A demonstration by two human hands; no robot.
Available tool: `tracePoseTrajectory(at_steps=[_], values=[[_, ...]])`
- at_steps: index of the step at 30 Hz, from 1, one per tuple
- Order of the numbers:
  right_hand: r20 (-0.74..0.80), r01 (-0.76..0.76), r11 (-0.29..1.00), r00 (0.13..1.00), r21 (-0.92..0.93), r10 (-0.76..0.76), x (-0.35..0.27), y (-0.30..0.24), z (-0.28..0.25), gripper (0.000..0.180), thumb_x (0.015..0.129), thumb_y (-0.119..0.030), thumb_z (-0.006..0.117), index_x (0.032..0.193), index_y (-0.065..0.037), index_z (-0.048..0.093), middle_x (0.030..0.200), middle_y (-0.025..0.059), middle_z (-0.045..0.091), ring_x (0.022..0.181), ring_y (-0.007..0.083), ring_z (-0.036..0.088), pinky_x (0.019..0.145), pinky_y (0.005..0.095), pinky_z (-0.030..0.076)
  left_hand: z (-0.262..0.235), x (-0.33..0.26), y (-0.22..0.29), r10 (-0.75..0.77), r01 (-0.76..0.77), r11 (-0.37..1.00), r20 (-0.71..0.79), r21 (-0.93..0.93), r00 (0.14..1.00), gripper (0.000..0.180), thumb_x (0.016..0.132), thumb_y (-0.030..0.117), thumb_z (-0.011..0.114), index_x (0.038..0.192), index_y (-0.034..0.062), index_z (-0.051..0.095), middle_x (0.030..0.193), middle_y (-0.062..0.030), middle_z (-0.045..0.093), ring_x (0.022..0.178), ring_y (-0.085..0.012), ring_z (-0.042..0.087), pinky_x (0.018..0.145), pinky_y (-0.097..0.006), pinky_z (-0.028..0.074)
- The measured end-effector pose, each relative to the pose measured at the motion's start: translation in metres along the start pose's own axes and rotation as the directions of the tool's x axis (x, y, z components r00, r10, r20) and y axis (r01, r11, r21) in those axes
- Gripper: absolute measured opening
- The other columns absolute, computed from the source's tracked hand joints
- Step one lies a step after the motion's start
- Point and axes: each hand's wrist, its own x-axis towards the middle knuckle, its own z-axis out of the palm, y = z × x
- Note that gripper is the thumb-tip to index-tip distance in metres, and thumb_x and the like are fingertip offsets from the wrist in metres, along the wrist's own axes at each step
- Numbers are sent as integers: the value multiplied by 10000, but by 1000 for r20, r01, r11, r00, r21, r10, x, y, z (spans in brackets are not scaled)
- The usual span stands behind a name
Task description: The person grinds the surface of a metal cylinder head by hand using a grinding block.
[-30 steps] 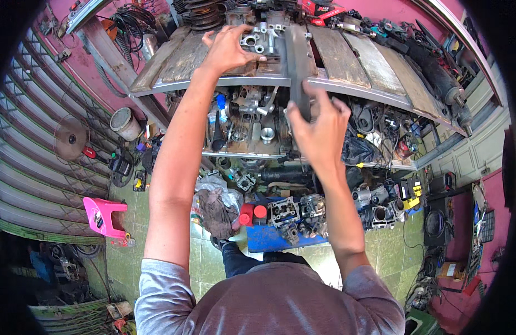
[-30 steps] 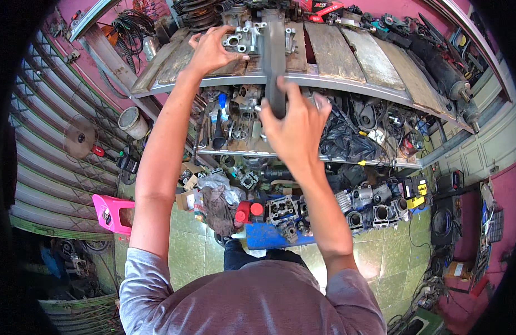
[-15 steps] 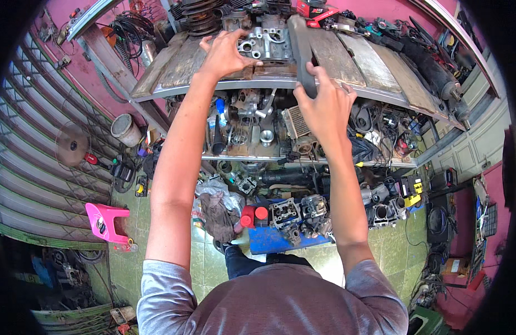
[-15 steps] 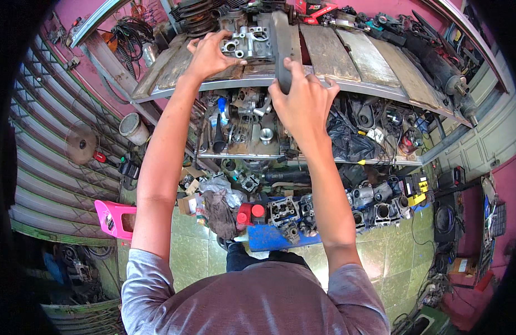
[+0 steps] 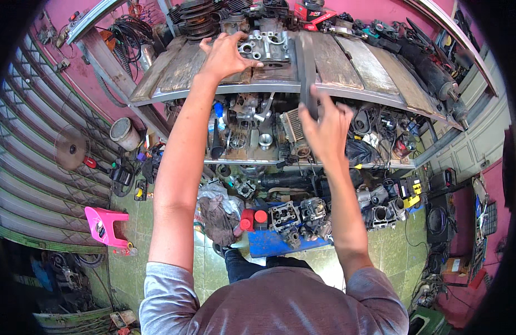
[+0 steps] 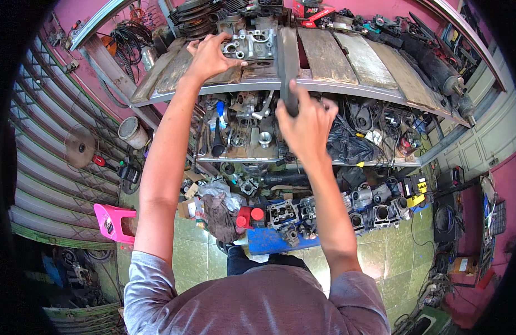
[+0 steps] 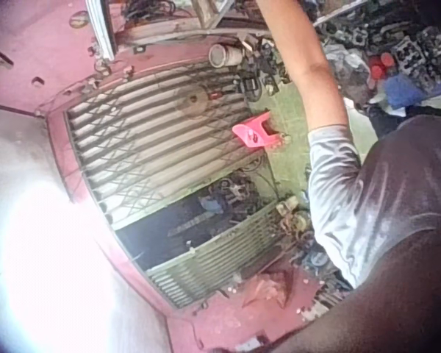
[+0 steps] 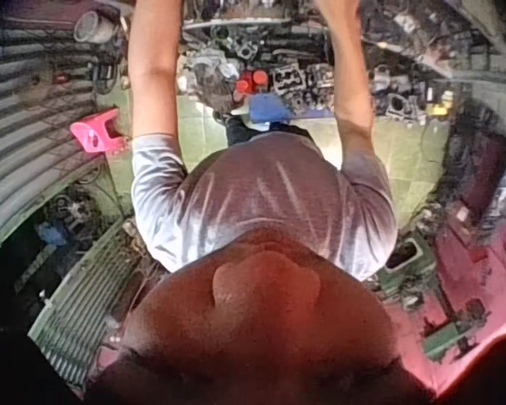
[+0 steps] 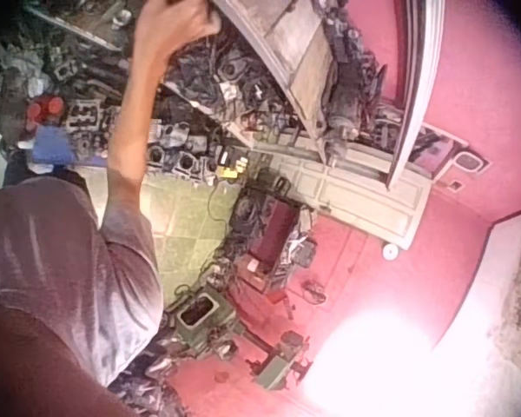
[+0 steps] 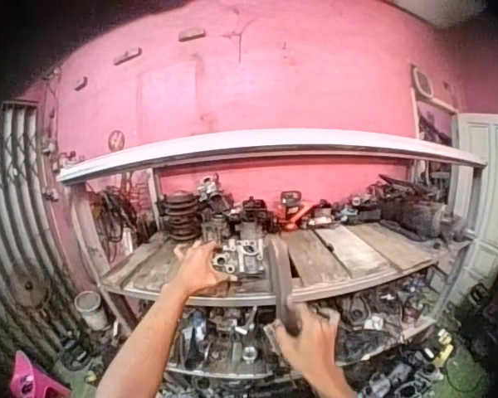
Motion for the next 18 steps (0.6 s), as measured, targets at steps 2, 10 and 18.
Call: tracePoseTrajectory(at_steps=[2,10,18], values=[[32,-28,997,999,70,26,-21,1,-5,423,855,-267,719,1240,-99,667,902,149,762,886,297,717,1034,449,325,-4,-3,-4,14,-14,1000,17,-10,1000,899,573,629,897,1291,146,653,1201,-152,668,1218,-315,593,1073,-573,252],[5,-194,971,981,139,195,10,13,7,423,862,-285,730,1232,-88,669,845,163,738,795,277,674,998,399,351,-1,-1,4,48,-48,999,4,-10,999,895,564,626,901,1282,150,658,1215,-159,667,1209,-314,598,1066,-559,254],[-35,-124,986,991,113,129,5,-2,-18,427,879,-276,713,1256,-90,639,889,162,747,817,291,679,1012,446,337,-1,-4,-2,55,-55,998,-14,-14,998,893,548,625,905,1273,160,671,1185,-168,682,1185,-327,618,1069,-555,263]])
